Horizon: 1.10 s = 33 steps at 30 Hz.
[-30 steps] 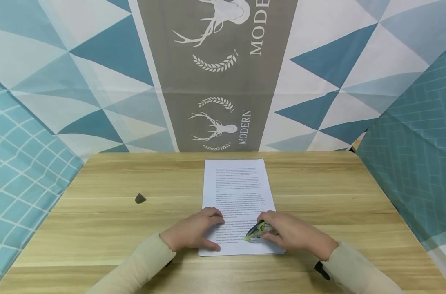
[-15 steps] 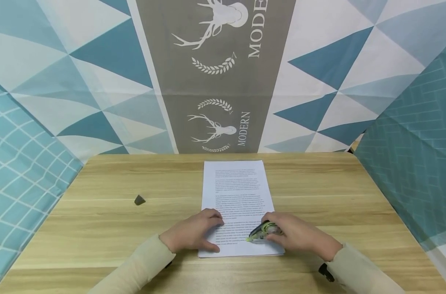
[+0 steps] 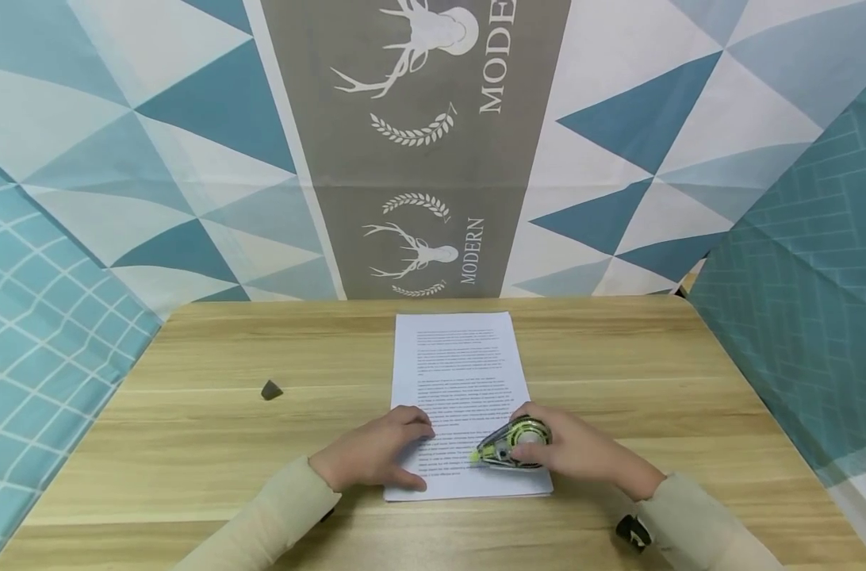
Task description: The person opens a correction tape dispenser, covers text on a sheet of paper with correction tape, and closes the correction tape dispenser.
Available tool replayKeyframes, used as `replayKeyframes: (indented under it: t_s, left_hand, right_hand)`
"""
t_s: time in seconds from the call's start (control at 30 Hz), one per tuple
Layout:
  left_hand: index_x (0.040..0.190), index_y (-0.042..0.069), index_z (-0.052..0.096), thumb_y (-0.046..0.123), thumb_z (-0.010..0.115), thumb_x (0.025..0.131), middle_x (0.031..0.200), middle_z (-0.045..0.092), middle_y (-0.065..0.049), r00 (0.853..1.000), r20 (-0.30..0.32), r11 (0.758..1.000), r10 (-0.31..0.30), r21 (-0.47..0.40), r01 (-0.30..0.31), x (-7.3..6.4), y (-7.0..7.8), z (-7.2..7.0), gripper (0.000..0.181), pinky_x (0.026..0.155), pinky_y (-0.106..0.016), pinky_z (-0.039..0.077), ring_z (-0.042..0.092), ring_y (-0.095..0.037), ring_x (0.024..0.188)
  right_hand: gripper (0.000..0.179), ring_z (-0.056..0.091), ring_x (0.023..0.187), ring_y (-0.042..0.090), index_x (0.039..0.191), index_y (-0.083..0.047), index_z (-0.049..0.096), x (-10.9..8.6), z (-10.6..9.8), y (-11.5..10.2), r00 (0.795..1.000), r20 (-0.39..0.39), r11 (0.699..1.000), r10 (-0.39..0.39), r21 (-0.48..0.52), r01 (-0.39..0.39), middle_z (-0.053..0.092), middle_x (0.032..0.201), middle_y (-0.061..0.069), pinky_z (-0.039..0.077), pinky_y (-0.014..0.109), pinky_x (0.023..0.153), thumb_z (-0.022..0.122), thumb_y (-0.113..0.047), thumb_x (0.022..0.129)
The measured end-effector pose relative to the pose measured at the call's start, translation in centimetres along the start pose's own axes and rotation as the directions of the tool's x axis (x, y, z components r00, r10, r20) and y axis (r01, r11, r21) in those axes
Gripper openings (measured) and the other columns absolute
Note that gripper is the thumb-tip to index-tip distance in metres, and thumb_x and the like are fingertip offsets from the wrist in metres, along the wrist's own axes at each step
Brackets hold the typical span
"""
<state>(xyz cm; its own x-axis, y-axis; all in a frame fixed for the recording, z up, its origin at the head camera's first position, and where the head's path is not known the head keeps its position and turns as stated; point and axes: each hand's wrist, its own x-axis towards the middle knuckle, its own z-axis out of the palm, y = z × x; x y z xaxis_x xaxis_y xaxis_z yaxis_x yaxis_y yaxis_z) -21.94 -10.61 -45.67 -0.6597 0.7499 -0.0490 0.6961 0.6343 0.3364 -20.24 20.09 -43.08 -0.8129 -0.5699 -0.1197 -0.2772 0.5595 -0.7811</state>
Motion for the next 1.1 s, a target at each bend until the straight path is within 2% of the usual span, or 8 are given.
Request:
replayKeyframes:
  t_s: [0.13, 0.23, 0.37, 0.5, 0.67, 0.87, 0.97, 1.1]
  left_hand:
    - [0.12, 0.006, 0.06, 0.042, 0.077, 0.072, 0.122, 0.053, -0.004, 1.0, -0.001, 1.0, -0.001, -0.004, 0.001, 0.0, 0.0, 0.1, 0.062, 0.102, -0.029, 0.042, 0.049, -0.018, 0.117]
    - [0.12, 0.005, 0.06, 0.042, 0.077, 0.072, 0.122, 0.053, -0.004, 1.0, -0.008, 1.0, 0.006, -0.005, -0.006, 0.0, -0.1, 0.1, 0.062, 0.102, -0.029, 0.041, 0.049, -0.018, 0.116]
    - [0.12, 0.005, 0.06, 0.042, 0.076, 0.072, 0.122, 0.053, -0.004, 1.0, -0.012, 1.0, 0.013, 0.002, -0.013, 0.0, -0.1, 0.1, 0.062, 0.103, -0.029, 0.041, 0.049, -0.018, 0.117]
    - [0.119, 0.005, 0.06, 0.043, 0.076, 0.073, 0.121, 0.053, -0.003, 1.0, -0.016, 1.0, 0.024, 0.004, -0.024, 0.0, -0.1, 0.1, 0.062, 0.102, -0.028, 0.041, 0.049, -0.018, 0.116]
    - [0.119, 0.005, 0.061, 0.042, 0.076, 0.072, 0.121, 0.053, -0.003, 0.999, -0.019, 1.0, 0.03, 0.007, -0.03, 0.0, -0.1, 0.1, 0.061, 0.102, -0.028, 0.041, 0.049, -0.017, 0.116]
    - [0.118, 0.005, 0.061, 0.042, 0.076, 0.072, 0.121, 0.053, -0.004, 0.999, -0.022, 1.0, 0.027, 0.006, -0.027, 0.0, -0.1, 0.2, 0.06, 0.101, -0.028, 0.042, 0.049, -0.018, 0.115]
    - [0.118, 0.005, 0.061, 0.041, 0.077, 0.072, 0.121, 0.053, -0.004, 0.999, -0.021, 1.0, 0.027, 0.004, -0.027, 0.0, -0.1, 0.2, 0.06, 0.101, -0.028, 0.042, 0.049, -0.018, 0.115]
    - [0.118, 0.005, 0.061, 0.041, 0.077, 0.072, 0.121, 0.053, -0.004, 0.999, -0.021, 1.0, 0.029, 0.001, -0.029, 0.0, -0.1, 0.1, 0.06, 0.102, -0.029, 0.041, 0.049, -0.018, 0.115]
  right_hand:
    - [0.034, 0.059, 0.072, 0.012, 0.114, -0.004, 0.055, 0.2, -0.5, 0.5, 0.999, 0.011, 0.975, 0.036, 0.219, -0.037, 0.061, 0.092, 0.011, 0.055, 0.037, 0.05, 0.064, -0.026, 0.088]
    - [0.037, 0.06, 0.068, 0.013, 0.115, 0.001, 0.054, 0.4, -0.8, 0.7, 0.998, 0.027, 0.958, 0.055, 0.281, -0.061, 0.063, 0.09, 0.012, 0.054, 0.041, 0.047, 0.063, -0.023, 0.089]
    - [0.038, 0.059, 0.065, 0.014, 0.116, 0.002, 0.054, 0.6, -0.8, 1.0, 0.996, 0.034, 0.954, 0.079, 0.289, -0.086, 0.063, 0.09, 0.012, 0.053, 0.04, 0.046, 0.063, -0.023, 0.088]
    - [0.036, 0.058, 0.075, 0.015, 0.114, -0.006, 0.055, 0.6, -0.3, 0.9, 0.997, 0.004, 0.976, 0.075, 0.203, -0.074, 0.062, 0.096, 0.011, 0.054, 0.032, 0.052, 0.065, -0.027, 0.087]
    - [0.03, 0.056, 0.085, 0.01, 0.11, -0.021, 0.057, 0.5, 0.6, 0.3, 0.999, -0.035, 1.0, -0.006, -0.024, 0.006, 0.062, 0.102, 0.001, 0.048, 0.022, 0.068, 0.065, -0.036, 0.086]
    - [0.027, 0.056, 0.09, 0.003, 0.111, -0.022, 0.057, 0.5, 1.6, -0.2, 0.992, -0.033, 0.96, -0.124, -0.257, 0.111, 0.064, 0.104, -0.007, 0.048, 0.023, 0.074, 0.062, -0.035, 0.088]
    - [0.025, 0.056, 0.093, 0.003, 0.111, -0.022, 0.057, 0.6, 1.9, -0.4, 0.991, -0.027, 0.946, -0.131, -0.302, 0.117, 0.063, 0.106, -0.009, 0.048, 0.025, 0.077, 0.063, -0.03, 0.088]
    - [0.027, 0.056, 0.095, 0.003, 0.112, -0.023, 0.056, 0.7, 2.2, -0.6, 0.994, -0.03, 0.947, -0.107, -0.309, 0.092, 0.062, 0.107, -0.011, 0.049, 0.027, 0.081, 0.065, -0.028, 0.087]
